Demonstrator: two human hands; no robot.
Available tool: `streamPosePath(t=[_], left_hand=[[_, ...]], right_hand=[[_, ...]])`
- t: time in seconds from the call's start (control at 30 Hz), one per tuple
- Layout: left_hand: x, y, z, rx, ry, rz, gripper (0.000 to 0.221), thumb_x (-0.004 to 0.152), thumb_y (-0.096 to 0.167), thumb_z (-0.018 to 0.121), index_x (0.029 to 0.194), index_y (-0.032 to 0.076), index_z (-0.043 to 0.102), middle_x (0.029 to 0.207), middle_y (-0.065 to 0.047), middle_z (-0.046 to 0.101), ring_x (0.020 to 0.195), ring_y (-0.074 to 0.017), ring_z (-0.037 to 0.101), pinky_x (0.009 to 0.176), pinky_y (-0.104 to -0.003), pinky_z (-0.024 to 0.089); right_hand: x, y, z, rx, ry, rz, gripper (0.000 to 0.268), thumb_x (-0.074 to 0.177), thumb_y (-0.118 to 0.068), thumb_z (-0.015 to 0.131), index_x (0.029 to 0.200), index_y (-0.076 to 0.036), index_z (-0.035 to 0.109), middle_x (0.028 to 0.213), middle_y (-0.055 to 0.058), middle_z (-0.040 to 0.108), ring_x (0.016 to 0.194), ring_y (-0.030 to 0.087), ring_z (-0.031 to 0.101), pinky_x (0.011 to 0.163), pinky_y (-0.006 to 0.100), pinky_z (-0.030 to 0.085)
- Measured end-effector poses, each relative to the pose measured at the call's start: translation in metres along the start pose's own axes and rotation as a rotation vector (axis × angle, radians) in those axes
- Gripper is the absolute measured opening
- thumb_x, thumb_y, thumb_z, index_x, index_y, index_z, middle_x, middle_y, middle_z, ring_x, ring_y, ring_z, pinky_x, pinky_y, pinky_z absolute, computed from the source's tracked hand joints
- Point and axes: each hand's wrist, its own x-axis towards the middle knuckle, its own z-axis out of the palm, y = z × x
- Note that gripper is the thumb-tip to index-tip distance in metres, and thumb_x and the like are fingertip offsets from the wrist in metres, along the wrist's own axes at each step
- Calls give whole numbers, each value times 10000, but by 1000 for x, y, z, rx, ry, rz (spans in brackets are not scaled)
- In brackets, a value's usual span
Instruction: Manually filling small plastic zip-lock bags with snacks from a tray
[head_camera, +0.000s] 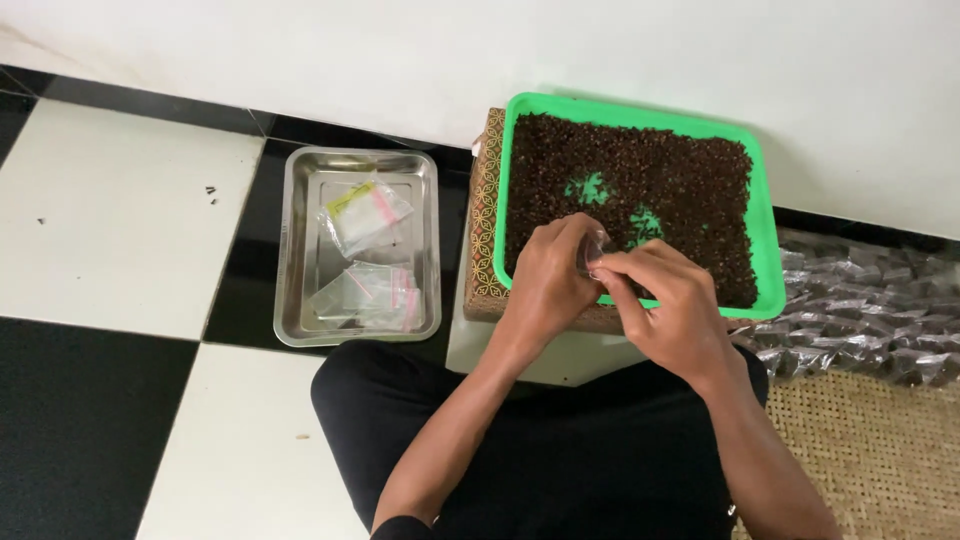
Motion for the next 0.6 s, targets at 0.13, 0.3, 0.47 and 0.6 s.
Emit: streamPosePath(t=[0.13, 0.3, 0.47, 0.6], left_hand=[[0, 9, -5, -10, -49, -54, 458, 572, 82, 781, 985, 198, 621, 781, -17, 614, 705, -331, 656, 707, -462, 564], [4, 25, -21, -9, -109, 65, 335, 692, 185, 801, 974, 180, 621, 817, -10, 605, 784, -271, 664, 827, -408, 552], [3, 30, -31, -22, -164, 50, 336, 716, 96, 798, 1018, 110, 650, 829, -71, 627, 797, -316, 678, 889, -471, 553], [-1, 28, -30, -78, -166, -57, 237, 801, 134, 781, 1014, 113, 680, 782, -96, 638, 754, -384, 688, 714, -483, 584]], right_hand=[[-7, 1, 1, -37, 16, 22, 106, 998, -17, 720, 989, -94, 793, 701, 57, 690, 552, 210, 581, 524, 312, 521], [-1, -7, -6, -105, 54, -51, 139, 1032, 16, 681, 1032, -59, 797, 631, 70, 627, 551, 238, 601, 515, 335, 506], [-1, -6, -7, -180, 15, -80, 199, 1011, 35, 692, 964, -126, 799, 627, 14, 605, 599, 207, 617, 555, 305, 530], [13, -20, -12, -79, -24, -67, 45, 986, -48, 748, 1003, -56, 789, 819, 112, 743, 704, 262, 723, 561, 364, 597]])
